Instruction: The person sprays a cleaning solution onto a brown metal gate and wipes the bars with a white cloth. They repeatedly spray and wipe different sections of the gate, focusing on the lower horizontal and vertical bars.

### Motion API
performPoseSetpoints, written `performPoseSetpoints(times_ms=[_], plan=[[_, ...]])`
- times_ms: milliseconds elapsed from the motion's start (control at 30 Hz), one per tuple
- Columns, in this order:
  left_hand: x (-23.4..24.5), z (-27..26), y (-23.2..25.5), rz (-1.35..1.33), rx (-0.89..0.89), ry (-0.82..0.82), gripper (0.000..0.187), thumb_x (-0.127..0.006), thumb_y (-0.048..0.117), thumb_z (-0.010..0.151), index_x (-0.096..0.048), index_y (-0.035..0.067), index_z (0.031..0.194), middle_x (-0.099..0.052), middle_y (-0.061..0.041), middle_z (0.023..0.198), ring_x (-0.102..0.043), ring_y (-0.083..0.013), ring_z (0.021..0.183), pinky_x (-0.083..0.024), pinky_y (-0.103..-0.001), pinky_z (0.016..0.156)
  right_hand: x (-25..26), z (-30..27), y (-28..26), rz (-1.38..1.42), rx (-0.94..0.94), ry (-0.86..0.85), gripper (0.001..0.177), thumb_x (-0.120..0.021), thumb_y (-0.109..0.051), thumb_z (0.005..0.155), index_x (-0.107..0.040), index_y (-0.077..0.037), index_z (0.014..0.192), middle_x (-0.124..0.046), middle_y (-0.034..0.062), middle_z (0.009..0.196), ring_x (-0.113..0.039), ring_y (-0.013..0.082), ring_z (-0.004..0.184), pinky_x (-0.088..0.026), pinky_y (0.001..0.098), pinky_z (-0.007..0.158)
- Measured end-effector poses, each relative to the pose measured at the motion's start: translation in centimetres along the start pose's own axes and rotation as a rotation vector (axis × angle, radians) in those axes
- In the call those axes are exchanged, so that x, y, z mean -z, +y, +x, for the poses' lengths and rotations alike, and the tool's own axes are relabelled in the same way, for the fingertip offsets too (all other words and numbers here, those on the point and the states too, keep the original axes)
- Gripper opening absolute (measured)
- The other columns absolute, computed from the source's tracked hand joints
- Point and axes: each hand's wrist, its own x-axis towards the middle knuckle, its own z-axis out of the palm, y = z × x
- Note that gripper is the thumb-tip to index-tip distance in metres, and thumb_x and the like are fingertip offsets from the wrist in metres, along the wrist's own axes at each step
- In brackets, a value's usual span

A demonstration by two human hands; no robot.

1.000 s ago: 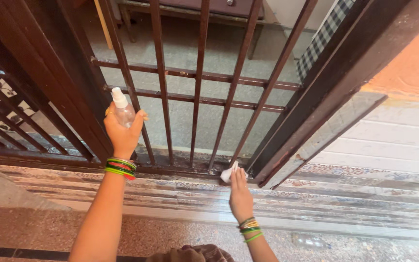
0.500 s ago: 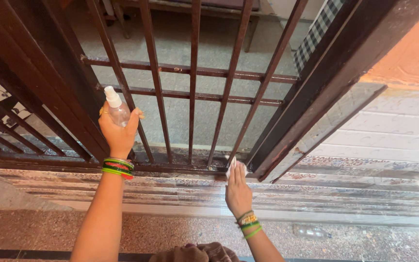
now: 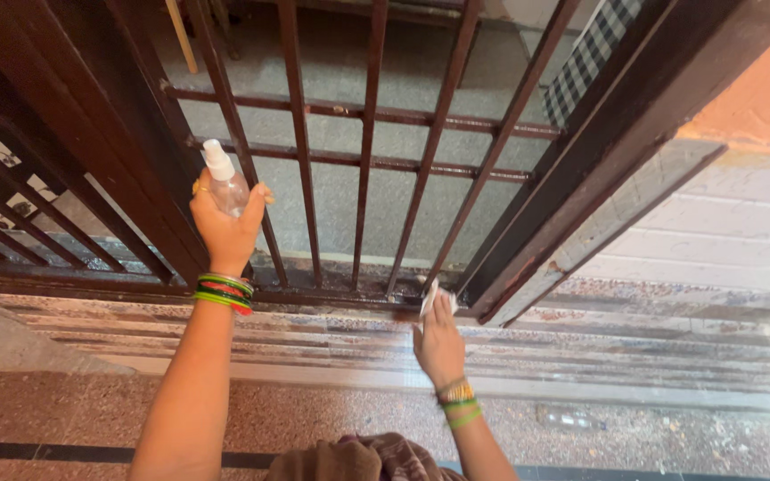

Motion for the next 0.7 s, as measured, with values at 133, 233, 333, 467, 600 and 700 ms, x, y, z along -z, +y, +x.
performPoseSetpoints(times_ms=[133, 233, 333, 467, 600, 700], plan=[[-0.1, 0.1, 0.3, -0.019, 0.044, 0.02, 0.028, -0.076, -0.002, 0.089, -0.055, -0.004, 0.109, -0.069, -0.007, 0.089, -0.074, -0.017, 0.081, -0.06, -0.03, 0.075, -0.2, -2.1, -2.8, 0.104, 0.103, 0.156, 0.056, -0.07, -0.019, 0.093, -0.048, -0.002, 0.142, -0.045, 0.0242, 0.153, -0.04, 0.0375, 0.146, -0.036, 0.0478, 0.113], [0.1, 0.0, 0.4, 0.028, 0.024, 0.013, 0.028, -0.076, -0.003, 0.089, -0.056, -0.005, 0.108, -0.069, -0.009, 0.089, -0.074, -0.0175, 0.08, -0.058, -0.03, 0.074, -0.1, -0.7, -4.3, 0.075, 0.247, 0.147, 0.072, -0.071, -0.016, 0.083, -0.043, 0.005, 0.146, -0.046, 0.0257, 0.148, -0.038, 0.0403, 0.144, -0.042, 0.0486, 0.112], [0.0, 0.0, 0.3, 0.019, 0.027, 0.011, 0.027, -0.076, -0.002, 0.09, -0.057, -0.004, 0.108, -0.07, -0.009, 0.089, -0.074, -0.0175, 0.08, -0.058, -0.03, 0.075, -0.5, 1.5, -5.4, -0.067, 0.188, 0.111, 0.072, -0.067, -0.007, 0.084, -0.039, 0.008, 0.149, -0.041, 0.0262, 0.159, -0.038, 0.036, 0.15, -0.048, 0.0397, 0.108], [0.0, 0.0, 0.2, -0.029, 0.062, 0.007, 0.026, -0.075, 0.0, 0.091, -0.057, -0.004, 0.108, -0.071, -0.008, 0.088, -0.074, -0.0164, 0.08, -0.059, -0.03, 0.074, -0.3, 4.5, -5.3, 0.0, 0.094, -0.027, 0.08, -0.071, -0.013, 0.081, -0.033, 0.011, 0.147, -0.035, 0.0286, 0.155, -0.035, 0.0384, 0.146, -0.05, 0.041, 0.101], [0.0, -0.3, 0.3, 0.023, 0.062, 0.039, 0.026, -0.078, 0.002, 0.088, -0.058, -0.004, 0.103, -0.07, -0.008, 0.084, -0.071, -0.0152, 0.077, -0.057, -0.029, 0.072, 0.5, 3.7, -6.0, -0.034, 0.109, -0.025, 0.078, -0.066, -0.008, 0.079, -0.034, 0.01, 0.148, -0.033, 0.0251, 0.158, -0.034, 0.0385, 0.147, -0.056, 0.0371, 0.092], [0.0, 0.2, 0.8, 0.102, 0.032, 0.042, 0.024, -0.079, 0.003, 0.087, -0.058, -0.003, 0.098, -0.07, -0.008, 0.082, -0.071, -0.0153, 0.076, -0.056, -0.029, 0.071, 1.3, 1.9, -6.7, -0.071, 0.108, 0.003, 0.076, -0.063, -0.008, 0.078, -0.034, 0.011, 0.146, -0.033, 0.0261, 0.157, -0.035, 0.0388, 0.145, -0.058, 0.0359, 0.087]])
